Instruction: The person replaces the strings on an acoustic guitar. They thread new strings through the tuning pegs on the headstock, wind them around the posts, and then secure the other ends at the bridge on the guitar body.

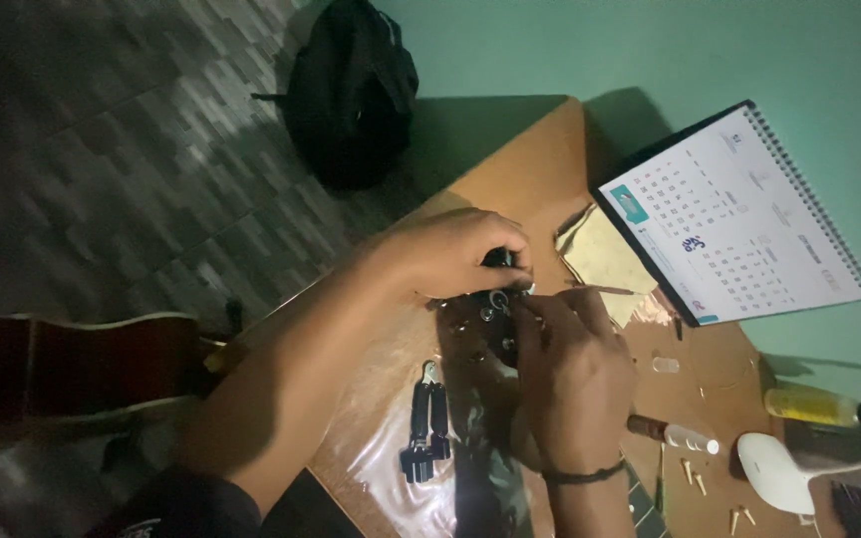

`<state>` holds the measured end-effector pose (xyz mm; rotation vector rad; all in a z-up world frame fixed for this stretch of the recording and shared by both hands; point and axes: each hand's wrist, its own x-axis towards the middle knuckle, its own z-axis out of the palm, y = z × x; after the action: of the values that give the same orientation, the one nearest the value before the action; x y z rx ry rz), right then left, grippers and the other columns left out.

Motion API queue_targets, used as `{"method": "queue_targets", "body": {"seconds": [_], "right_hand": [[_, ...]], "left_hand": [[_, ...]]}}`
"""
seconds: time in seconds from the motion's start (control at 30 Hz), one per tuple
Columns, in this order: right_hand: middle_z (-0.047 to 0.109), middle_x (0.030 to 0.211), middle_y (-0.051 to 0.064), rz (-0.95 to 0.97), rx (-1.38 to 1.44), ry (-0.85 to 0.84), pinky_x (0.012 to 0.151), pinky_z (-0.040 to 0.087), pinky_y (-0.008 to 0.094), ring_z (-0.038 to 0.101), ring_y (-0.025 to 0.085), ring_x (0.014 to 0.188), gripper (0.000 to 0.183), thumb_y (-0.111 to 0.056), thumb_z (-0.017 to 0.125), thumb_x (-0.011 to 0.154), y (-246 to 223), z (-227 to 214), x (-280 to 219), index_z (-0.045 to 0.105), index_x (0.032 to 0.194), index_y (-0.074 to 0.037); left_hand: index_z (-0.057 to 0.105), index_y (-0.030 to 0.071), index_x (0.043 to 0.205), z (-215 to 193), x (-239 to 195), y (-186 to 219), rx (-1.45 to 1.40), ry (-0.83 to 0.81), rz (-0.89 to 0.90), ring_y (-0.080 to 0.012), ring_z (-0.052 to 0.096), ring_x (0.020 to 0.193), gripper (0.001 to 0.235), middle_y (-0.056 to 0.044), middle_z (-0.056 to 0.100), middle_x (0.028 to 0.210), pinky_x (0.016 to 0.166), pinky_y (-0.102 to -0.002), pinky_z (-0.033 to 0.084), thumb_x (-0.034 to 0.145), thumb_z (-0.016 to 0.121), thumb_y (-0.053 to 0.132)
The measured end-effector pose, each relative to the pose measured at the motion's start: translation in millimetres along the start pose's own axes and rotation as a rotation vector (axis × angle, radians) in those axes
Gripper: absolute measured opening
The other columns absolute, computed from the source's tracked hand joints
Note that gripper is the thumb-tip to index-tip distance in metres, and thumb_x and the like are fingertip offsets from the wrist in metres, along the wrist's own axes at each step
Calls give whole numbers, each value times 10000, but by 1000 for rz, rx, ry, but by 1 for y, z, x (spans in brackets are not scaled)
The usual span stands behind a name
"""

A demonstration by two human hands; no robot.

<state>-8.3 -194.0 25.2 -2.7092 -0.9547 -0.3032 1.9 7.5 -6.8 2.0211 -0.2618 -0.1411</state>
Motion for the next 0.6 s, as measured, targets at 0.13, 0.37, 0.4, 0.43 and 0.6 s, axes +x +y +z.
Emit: {"method": "queue_targets", "body": {"seconds": [0.13, 0.37, 0.4, 0.43, 0.6], "right_hand": [[645, 916, 75, 54, -45, -7, 524, 454, 496, 609, 392, 606, 155, -245, 684, 973, -3, 0, 0, 765, 867, -165], [631, 868, 89, 68, 14, -32, 549, 449, 509, 604, 394, 612, 129, -191, 646, 952, -8, -5, 1, 765, 906, -172], [650, 878, 73, 53, 9, 4, 507, 454, 477, 617, 362, 602, 123, -187, 667, 943, -7, -3, 0, 790, 934, -180], [670, 888, 58, 38, 5, 41, 465, 459, 445, 630, 330, 591, 130, -182, 688, 934, -6, -1, 0, 815, 961, -187], [626, 851, 80, 19, -29, 77, 476, 415, 454, 574, 341, 576, 110, -115, 665, 922, -3, 3, -5, 771, 911, -141]], "left_hand": [[729, 196, 927, -6, -5, 13, 33, -10, -135, -129, 673, 863, 114, 97, 761, 1057, 705, -310, 452, 986, 643, 242], [746, 224, 893, -2, -2, 7, 163, 47, 37, -114, 687, 849, 153, 120, 774, 968, 702, -317, 461, 952, 649, 327], [756, 198, 930, 0, 0, 4, 103, 17, 29, -147, 680, 854, 134, 76, 771, 1014, 722, -323, 471, 947, 647, 273], [767, 171, 968, 1, 2, 2, 43, -13, 22, -180, 673, 859, 134, 33, 768, 1060, 742, -328, 481, 941, 644, 218], [736, 199, 871, 2, 0, 8, 126, 54, 34, -139, 678, 809, 118, 90, 777, 918, 683, -325, 459, 927, 660, 270]]}}
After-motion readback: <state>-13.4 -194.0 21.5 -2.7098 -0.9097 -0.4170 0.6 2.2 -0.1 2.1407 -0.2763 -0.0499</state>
